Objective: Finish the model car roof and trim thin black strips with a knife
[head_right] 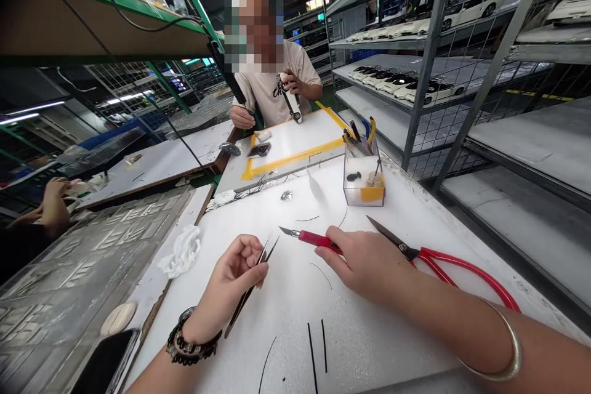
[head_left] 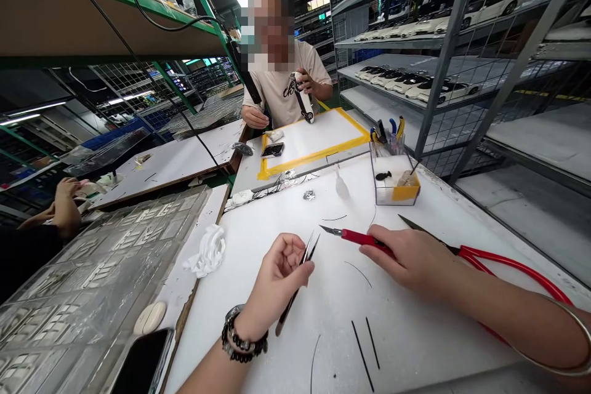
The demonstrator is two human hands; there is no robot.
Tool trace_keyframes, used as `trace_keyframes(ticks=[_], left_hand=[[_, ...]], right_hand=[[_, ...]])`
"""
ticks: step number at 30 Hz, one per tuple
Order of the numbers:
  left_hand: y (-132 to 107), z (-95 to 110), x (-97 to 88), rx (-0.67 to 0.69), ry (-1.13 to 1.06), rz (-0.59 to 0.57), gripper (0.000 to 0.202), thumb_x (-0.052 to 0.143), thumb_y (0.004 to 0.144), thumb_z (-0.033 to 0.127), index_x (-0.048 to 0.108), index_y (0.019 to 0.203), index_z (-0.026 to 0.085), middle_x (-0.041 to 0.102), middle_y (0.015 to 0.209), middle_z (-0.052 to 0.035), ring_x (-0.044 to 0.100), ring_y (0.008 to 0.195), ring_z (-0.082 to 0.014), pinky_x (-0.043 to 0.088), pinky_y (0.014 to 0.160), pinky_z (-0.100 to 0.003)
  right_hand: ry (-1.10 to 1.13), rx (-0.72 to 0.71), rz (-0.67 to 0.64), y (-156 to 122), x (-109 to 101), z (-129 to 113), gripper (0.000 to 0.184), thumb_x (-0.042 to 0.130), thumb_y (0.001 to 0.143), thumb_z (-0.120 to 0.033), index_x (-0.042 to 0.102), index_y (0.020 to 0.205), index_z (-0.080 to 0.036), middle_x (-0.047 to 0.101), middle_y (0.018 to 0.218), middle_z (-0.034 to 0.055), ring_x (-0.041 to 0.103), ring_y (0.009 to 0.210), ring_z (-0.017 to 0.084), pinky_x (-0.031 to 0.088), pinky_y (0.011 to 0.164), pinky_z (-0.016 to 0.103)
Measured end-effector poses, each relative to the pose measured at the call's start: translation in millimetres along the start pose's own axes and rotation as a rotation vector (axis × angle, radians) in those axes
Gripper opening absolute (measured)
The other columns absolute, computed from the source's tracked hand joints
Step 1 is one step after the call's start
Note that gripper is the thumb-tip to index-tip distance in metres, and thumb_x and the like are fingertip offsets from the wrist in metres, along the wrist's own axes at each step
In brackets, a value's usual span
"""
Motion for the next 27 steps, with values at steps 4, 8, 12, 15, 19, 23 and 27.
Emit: trace_keyframes(ticks=[4,8,12,15,19,23,27], left_hand=[[3,-3,4.5,-0.072,-0.168,-0.040,0.024,0.067,0.077,0.028,0.047,0.087,0.018,0.042,0.066,0.0055,0.043,0.053,-0.0065,0.033,0.052,-0.021],[4,-8,5.9,-0.121,-0.318,-0.071,0.024,0.068,0.074,0.025,0.048,0.085,0.017,0.043,0.066,0.0053,0.041,0.049,-0.0057,0.030,0.050,-0.022],[5,-10,7.3,-0.154,-0.393,-0.123,0.024,0.068,0.073,0.023,0.048,0.085,0.017,0.042,0.060,0.0063,0.039,0.046,-0.0055,0.029,0.049,-0.022],[4,-10,8.2,-0.158,-0.411,-0.150,0.025,0.069,0.073,0.023,0.048,0.085,0.017,0.041,0.057,0.0068,0.037,0.044,-0.0052,0.028,0.048,-0.022],[3,-10,8.7,-0.158,-0.416,-0.164,0.024,0.068,0.073,0.022,0.049,0.086,0.017,0.042,0.057,0.0066,0.035,0.044,-0.0050,0.029,0.047,-0.021],[3,-10,7.9,-0.176,-0.435,-0.155,0.024,0.069,0.072,0.023,0.049,0.085,0.017,0.042,0.056,0.0066,0.036,0.044,-0.0049,0.028,0.047,-0.021],[5,-12,7.2,-0.193,-0.455,-0.127,0.024,0.070,0.072,0.024,0.052,0.085,0.016,0.042,0.057,0.0063,0.037,0.042,-0.0042,0.026,0.045,-0.021]], right_hand=[[0.041,-0.074,-0.014,-1,2,-3,0.032,0.030,0.095,-0.045,0.048,0.083,-0.020,0.060,0.066,0.0013,0.054,0.057,0.016,0.027,0.050,0.026],[0.044,-0.124,-0.043,-1,8,-5,0.033,0.030,0.095,-0.046,0.048,0.083,-0.020,0.061,0.065,0.0012,0.055,0.056,0.016,0.026,0.049,0.025],[0.005,-0.085,-0.020,0,8,-2,0.033,0.030,0.095,-0.047,0.046,0.082,-0.021,0.061,0.065,0.0011,0.055,0.056,0.017,0.024,0.048,0.025],[-0.032,-0.049,0.003,0,6,0,0.032,0.030,0.094,-0.047,0.046,0.082,-0.021,0.061,0.065,0.0010,0.055,0.055,0.018,0.023,0.048,0.025],[-0.027,-0.035,0.010,0,4,0,0.031,0.031,0.094,-0.045,0.048,0.082,-0.021,0.061,0.065,0.0015,0.055,0.054,0.018,0.024,0.046,0.025],[0.016,-0.047,-0.003,1,5,0,0.033,0.030,0.094,-0.047,0.048,0.083,-0.021,0.062,0.066,0.0020,0.056,0.056,0.018,0.025,0.048,0.025],[0.035,-0.063,-0.012,-1,6,-3,0.034,0.029,0.094,-0.048,0.048,0.083,-0.022,0.062,0.068,0.0021,0.058,0.061,0.020,0.027,0.051,0.027]])
Point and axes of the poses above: each hand's wrist, its own y-axis towards the middle knuckle, its own x-axis out of the palm, z = x × y, the point moved 6 cm from there along y, towards the middle knuckle
